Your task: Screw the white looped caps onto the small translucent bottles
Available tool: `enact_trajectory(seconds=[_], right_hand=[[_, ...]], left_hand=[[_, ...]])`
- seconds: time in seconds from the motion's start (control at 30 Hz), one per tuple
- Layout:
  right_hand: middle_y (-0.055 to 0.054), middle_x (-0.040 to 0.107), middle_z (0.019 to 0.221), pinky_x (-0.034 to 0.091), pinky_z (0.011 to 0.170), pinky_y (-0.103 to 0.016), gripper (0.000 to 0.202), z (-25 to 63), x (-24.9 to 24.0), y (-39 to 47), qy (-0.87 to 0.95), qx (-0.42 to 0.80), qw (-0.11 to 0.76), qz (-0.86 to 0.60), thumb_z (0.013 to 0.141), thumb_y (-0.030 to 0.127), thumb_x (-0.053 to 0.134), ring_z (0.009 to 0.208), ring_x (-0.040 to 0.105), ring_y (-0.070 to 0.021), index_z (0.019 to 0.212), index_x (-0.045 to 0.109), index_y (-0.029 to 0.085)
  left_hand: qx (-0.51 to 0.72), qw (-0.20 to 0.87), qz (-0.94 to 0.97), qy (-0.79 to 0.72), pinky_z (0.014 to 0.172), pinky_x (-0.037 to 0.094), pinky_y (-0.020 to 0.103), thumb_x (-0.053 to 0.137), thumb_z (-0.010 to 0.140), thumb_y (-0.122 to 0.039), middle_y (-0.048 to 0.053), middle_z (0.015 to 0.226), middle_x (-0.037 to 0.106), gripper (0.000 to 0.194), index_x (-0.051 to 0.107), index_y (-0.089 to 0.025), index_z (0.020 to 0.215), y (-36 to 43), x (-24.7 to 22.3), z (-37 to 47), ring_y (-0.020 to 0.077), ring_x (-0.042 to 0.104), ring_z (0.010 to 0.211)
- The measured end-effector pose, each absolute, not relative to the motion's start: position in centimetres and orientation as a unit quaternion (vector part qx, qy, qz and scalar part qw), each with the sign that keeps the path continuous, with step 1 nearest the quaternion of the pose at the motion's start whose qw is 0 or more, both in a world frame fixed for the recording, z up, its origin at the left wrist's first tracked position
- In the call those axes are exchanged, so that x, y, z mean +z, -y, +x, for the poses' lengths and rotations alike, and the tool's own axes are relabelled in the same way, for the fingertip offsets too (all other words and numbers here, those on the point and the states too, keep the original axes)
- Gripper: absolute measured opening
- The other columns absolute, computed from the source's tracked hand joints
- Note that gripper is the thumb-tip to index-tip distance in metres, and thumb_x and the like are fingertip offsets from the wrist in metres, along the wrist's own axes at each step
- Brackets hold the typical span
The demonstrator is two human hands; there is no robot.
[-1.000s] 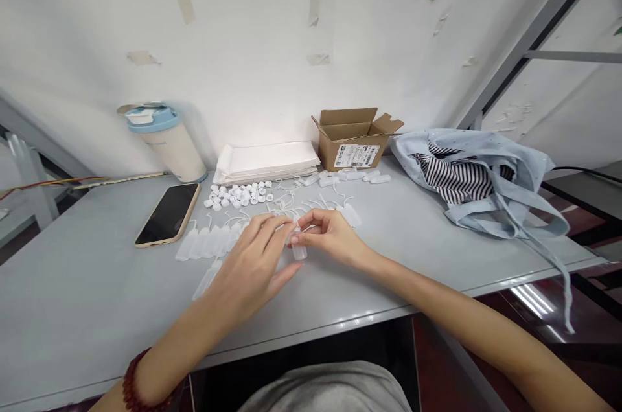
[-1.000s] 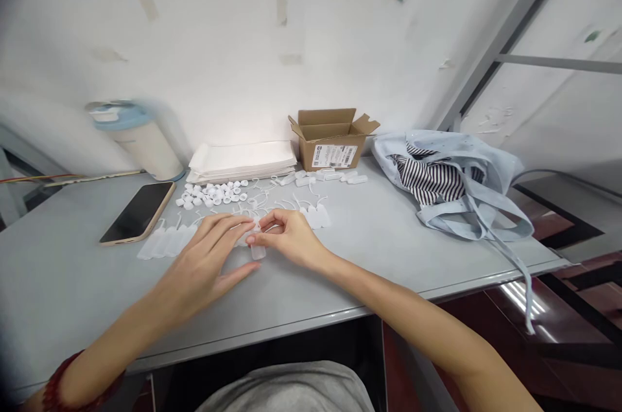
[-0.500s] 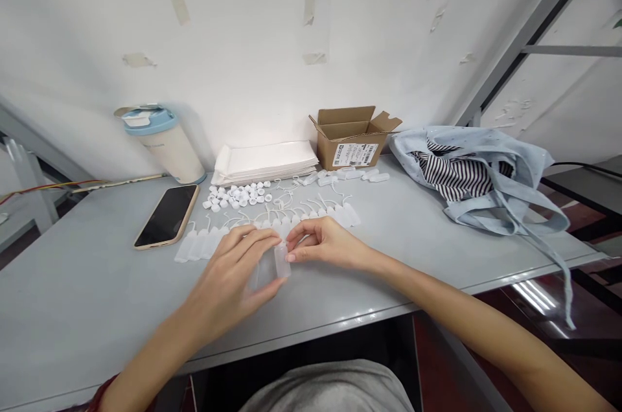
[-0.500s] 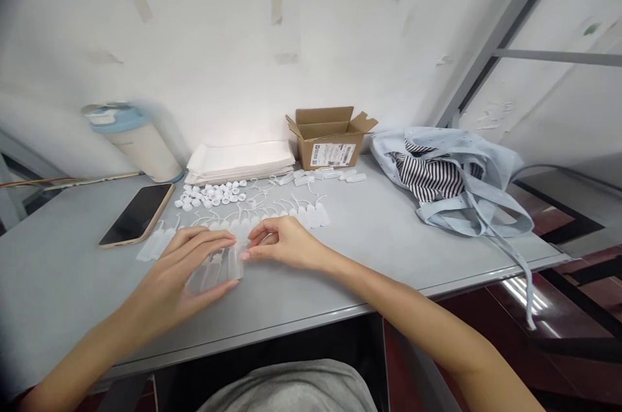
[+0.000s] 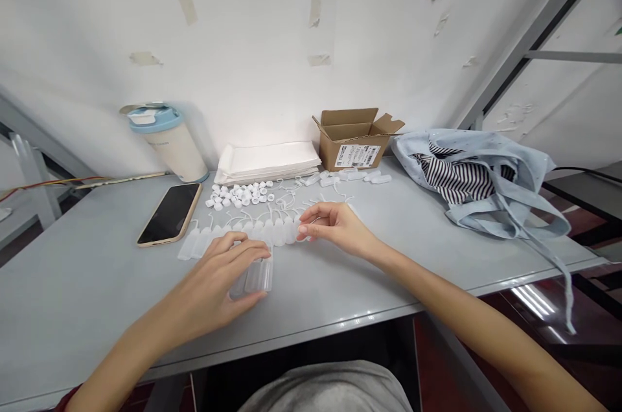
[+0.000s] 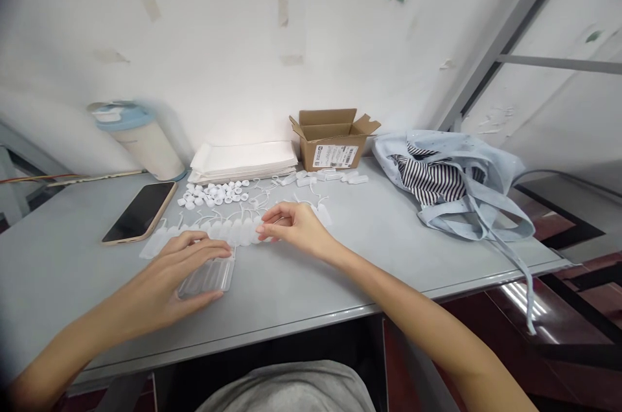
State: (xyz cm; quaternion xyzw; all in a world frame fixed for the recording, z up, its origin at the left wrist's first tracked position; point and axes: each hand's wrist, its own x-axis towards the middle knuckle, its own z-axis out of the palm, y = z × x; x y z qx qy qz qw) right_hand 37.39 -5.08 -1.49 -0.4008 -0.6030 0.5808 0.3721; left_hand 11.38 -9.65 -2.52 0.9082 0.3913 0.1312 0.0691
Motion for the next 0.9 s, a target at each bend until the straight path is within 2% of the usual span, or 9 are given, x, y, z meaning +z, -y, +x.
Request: enact_trajectory(seconds=[0.27,0.53,0.9], right_hand=[[-0.004,0.071,0.071,0.054,0.067,-0.029,0.031,38.3,-0.6,4.6,0.596,0.548,0.414,-0.417,0.071,0.042,0.076,0.073,0.071,-0.0179,0.081,0.065,0.015],[-0.003,0.07,0.074,0.054,0.066,-0.028,0.024,38.7,-0.4,4.3,0.595,0.531,0.437,-0.416,0.075,0.038,0.072,0.074,0.07,-0.0169,0.079,0.065,0.016],[-0.002,0.068,0.074,0.053,0.062,-0.026,0.023,39.3,-0.7,3.7,0.588,0.522,0.465,-0.408,0.075,0.037,0.072,0.072,0.07,-0.0168,0.078,0.065,0.015]], left_hand=[[0.115,0.068,0.915,-0.38,0.097,0.044,0.04,0.063,0.084,-0.034,0.002,0.122,0.062,0.036,0.057,-0.027,0.119,9.4,-2.1,11.6,0.0255,0.047,0.117],[0.103,0.049,0.922,-0.371,0.097,0.043,0.043,0.06,0.085,-0.035,0.002,0.124,0.06,0.03,0.061,-0.03,0.115,9.3,-2.1,11.7,0.0278,0.046,0.118],[0.115,0.05,0.92,-0.37,0.097,0.043,0.043,0.062,0.084,-0.036,0.002,0.125,0.059,0.034,0.06,-0.031,0.117,9.3,-2.5,11.4,0.028,0.045,0.118]])
